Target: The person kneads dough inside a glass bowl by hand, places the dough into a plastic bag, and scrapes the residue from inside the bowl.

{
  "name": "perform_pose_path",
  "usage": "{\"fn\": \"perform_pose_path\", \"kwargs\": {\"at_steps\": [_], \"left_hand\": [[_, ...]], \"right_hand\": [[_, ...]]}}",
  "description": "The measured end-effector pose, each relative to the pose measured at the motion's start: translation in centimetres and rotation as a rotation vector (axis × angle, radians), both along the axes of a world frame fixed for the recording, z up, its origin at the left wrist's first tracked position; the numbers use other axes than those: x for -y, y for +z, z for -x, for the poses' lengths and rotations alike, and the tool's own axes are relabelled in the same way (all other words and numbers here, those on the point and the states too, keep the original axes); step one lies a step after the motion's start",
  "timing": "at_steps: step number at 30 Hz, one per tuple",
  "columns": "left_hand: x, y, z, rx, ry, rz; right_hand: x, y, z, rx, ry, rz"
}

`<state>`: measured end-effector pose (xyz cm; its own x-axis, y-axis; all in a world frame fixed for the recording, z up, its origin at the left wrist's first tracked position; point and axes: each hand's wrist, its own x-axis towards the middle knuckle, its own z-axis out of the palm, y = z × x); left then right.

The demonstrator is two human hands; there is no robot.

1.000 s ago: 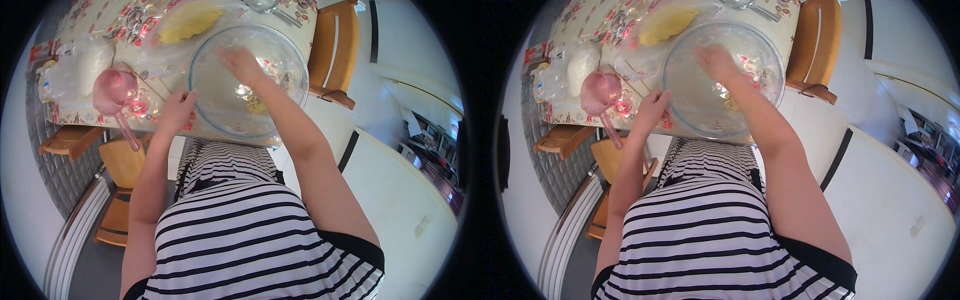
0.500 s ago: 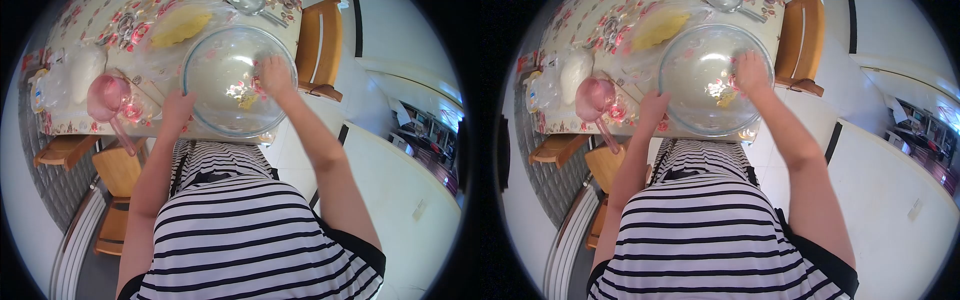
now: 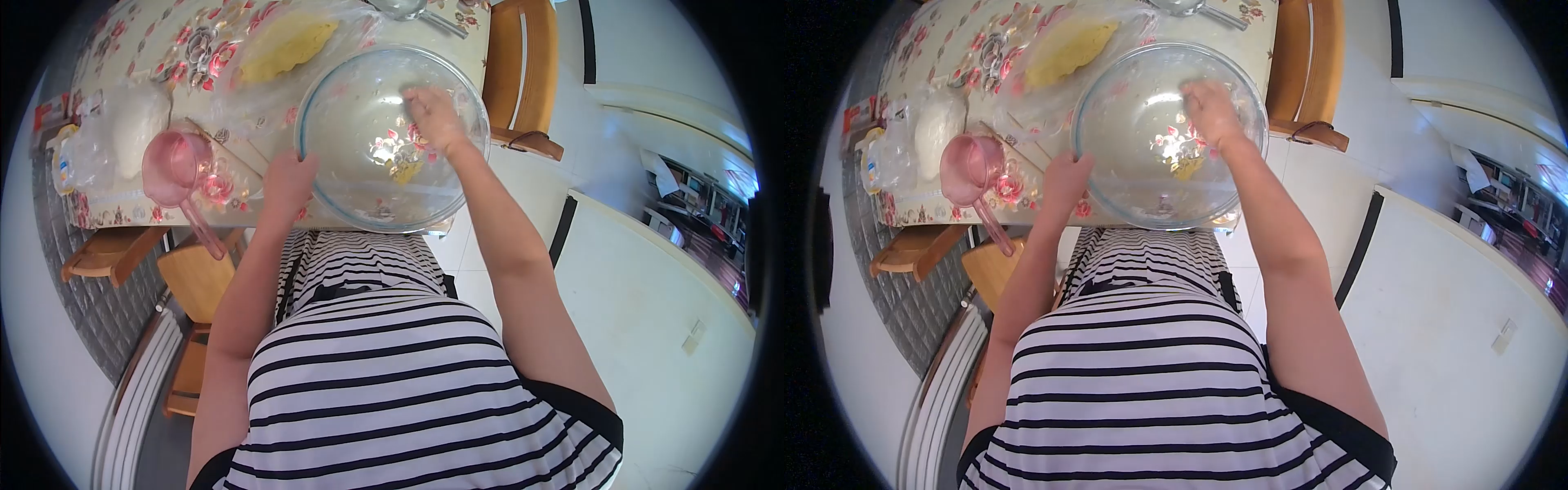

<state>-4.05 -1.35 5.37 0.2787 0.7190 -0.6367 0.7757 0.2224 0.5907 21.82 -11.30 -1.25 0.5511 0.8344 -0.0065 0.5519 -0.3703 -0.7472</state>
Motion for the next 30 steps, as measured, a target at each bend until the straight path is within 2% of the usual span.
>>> {"fn": "perform_pose_path", "kwargs": {"at_steps": [1, 3, 6, 8, 9, 10, 11, 13, 14, 16, 17, 19, 20, 22, 25, 26, 27, 28, 30], "left_hand": [[0.2, 0.4, -0.2, 0.012, 0.032, 0.002], [0.2, 0.2, -0.3, 0.032, 0.065, -0.001], [0.3, -0.7, 0.0, 0.028, 0.053, -0.028], [-0.3, -0.4, 0.0, -0.024, -0.017, -0.002], [-0.5, -0.5, 0.1, -0.025, -0.011, -0.010], [-0.6, -0.7, 0.1, -0.021, -0.040, -0.004], [-0.8, -0.8, 0.2, -0.018, -0.070, 0.002], [-1.0, -1.1, 0.1, -0.039, -0.094, -0.039], [-0.8, -1.1, 0.2, -0.055, -0.125, -0.071], [-0.6, -0.5, 0.1, -0.068, -0.107, -0.030], [-0.7, -0.2, -0.2, -0.069, -0.087, -0.004], [-0.9, 0.1, -0.5, -0.058, -0.067, -0.010], [-0.9, 0.2, -0.5, -0.052, -0.057, -0.014], [-1.0, 0.0, -0.3, -0.040, -0.078, -0.019], [-1.5, 0.0, -0.4, -0.068, -0.127, -0.024], [-1.6, 0.0, -0.4, -0.102, -0.157, -0.020], [-1.7, -0.6, -0.3, -0.112, -0.151, -0.020], [-1.6, -1.4, -0.2, -0.127, -0.178, -0.089], [-1.4, -1.4, -0.1, -0.145, -0.196, -0.155]], "right_hand": [[0.5, -0.8, 0.4, -0.072, -0.017, -0.025], [3.1, -2.0, 3.0, -0.234, -0.074, 0.171], [5.3, -1.7, 6.6, -0.235, -0.014, 0.326], [4.3, -0.4, 6.5, -0.389, 0.103, 0.414], [2.8, 0.0, 6.3, -0.273, -0.022, 0.377], [0.3, 1.9, 4.6, -0.360, -0.005, 0.387], [-1.6, -0.7, 3.0, -0.277, -0.013, 0.292], [-5.5, -1.3, 1.1, 0.051, 0.081, -0.126], [-5.3, -2.3, 1.7, 0.042, 0.082, -0.119], [-4.3, -4.4, 3.0, 0.046, 0.253, -0.143], [-2.7, -3.7, 4.4, 0.007, 0.290, -0.003], [0.8, -4.2, 5.7, 0.015, 0.464, -0.030], [2.4, -3.4, 6.2, 0.018, 0.465, -0.031], [4.6, -2.1, 6.7, -0.166, 0.517, 0.240], [0.8, -0.4, 5.3, -0.249, 0.511, 0.207], [-2.1, 0.3, 4.4, -0.367, 0.475, 0.201], [-4.7, 1.2, 4.3, -0.185, 0.442, 0.091], [-6.1, -0.1, 4.5, -0.195, 0.449, 0.090], [-7.7, -2.3, 5.0, -0.054, 0.409, 0.027]]}}
